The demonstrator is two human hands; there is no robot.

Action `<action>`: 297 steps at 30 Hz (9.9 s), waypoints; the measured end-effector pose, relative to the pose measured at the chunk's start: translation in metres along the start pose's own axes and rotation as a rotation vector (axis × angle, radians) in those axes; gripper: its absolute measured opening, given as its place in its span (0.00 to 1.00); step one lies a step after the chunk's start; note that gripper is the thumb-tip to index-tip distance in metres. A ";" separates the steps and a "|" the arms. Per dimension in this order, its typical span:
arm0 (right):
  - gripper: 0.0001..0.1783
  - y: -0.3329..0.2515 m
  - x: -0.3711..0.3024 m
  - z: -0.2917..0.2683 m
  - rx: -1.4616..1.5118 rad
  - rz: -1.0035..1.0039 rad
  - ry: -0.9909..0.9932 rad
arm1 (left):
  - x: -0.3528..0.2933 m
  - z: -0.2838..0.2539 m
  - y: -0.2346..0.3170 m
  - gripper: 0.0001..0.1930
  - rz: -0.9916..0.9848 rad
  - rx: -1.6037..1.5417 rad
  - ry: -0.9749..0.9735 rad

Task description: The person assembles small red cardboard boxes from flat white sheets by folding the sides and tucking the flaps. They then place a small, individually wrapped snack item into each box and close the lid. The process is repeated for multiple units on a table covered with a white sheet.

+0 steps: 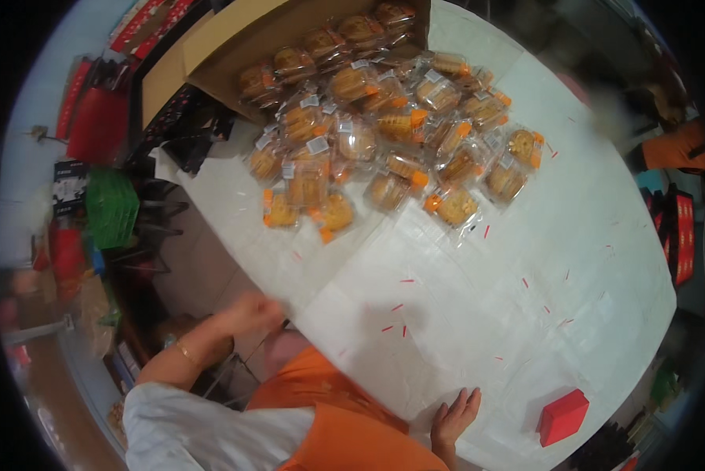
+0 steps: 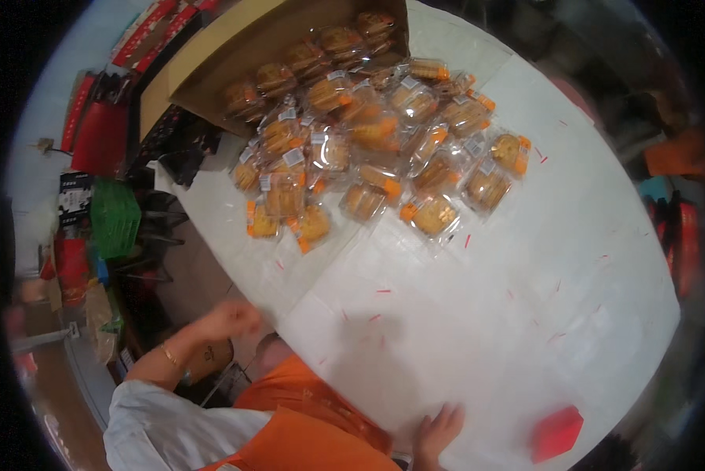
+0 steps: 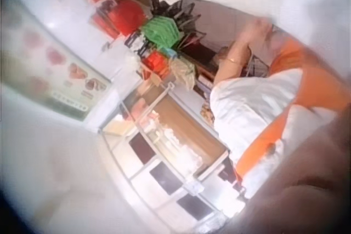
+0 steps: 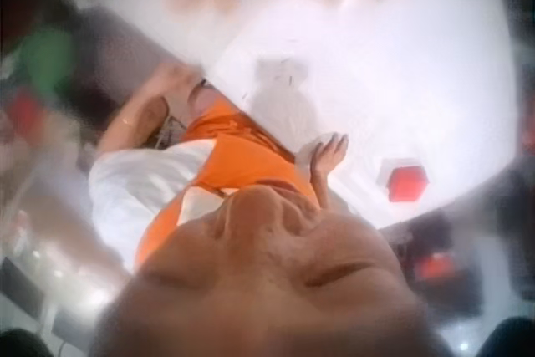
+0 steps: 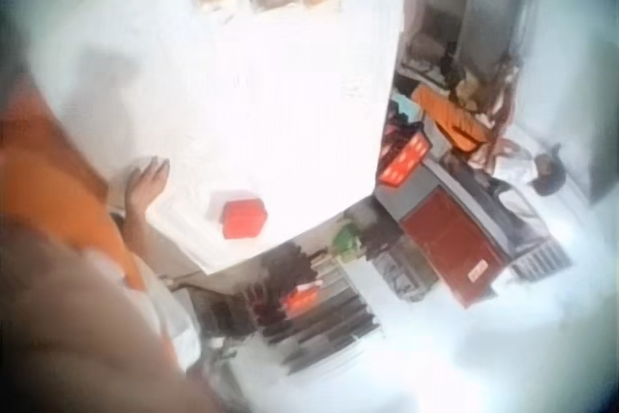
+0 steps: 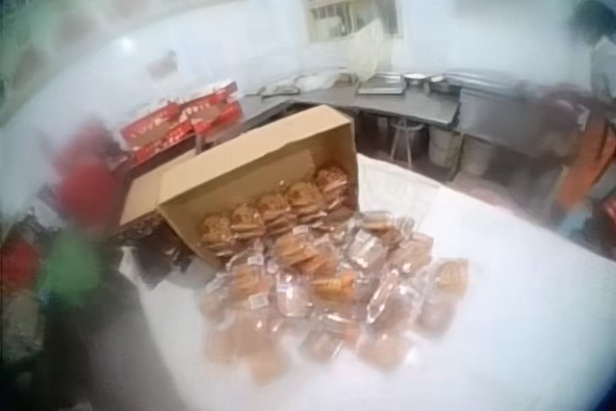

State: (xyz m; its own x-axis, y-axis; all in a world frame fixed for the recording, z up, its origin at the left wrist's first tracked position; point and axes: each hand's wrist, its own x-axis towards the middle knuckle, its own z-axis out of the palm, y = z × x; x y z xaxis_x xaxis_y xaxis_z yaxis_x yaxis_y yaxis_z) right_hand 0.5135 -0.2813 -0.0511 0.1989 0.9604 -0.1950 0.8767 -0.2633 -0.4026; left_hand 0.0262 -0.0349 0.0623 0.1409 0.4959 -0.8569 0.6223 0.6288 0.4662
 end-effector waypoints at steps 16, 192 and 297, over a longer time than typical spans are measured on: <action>0.29 0.006 -0.009 0.025 -0.107 -0.050 0.234 | 0.152 -0.051 0.046 0.31 0.614 0.822 0.873; 0.23 -0.052 -0.002 0.001 0.197 0.442 0.945 | 0.176 -0.099 0.107 0.10 0.844 -0.072 -0.059; 0.40 0.166 0.270 -0.116 0.154 0.553 0.539 | 0.191 0.111 0.273 0.07 0.732 0.746 -0.372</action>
State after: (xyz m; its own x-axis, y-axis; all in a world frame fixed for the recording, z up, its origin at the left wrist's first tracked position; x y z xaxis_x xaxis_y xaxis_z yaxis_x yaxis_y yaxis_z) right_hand 0.7637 -0.0547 -0.0668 0.8083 0.5872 0.0418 0.5256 -0.6878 -0.5007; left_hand 0.3081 0.1650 0.0010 0.8083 0.3111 -0.4998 0.5846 -0.3232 0.7442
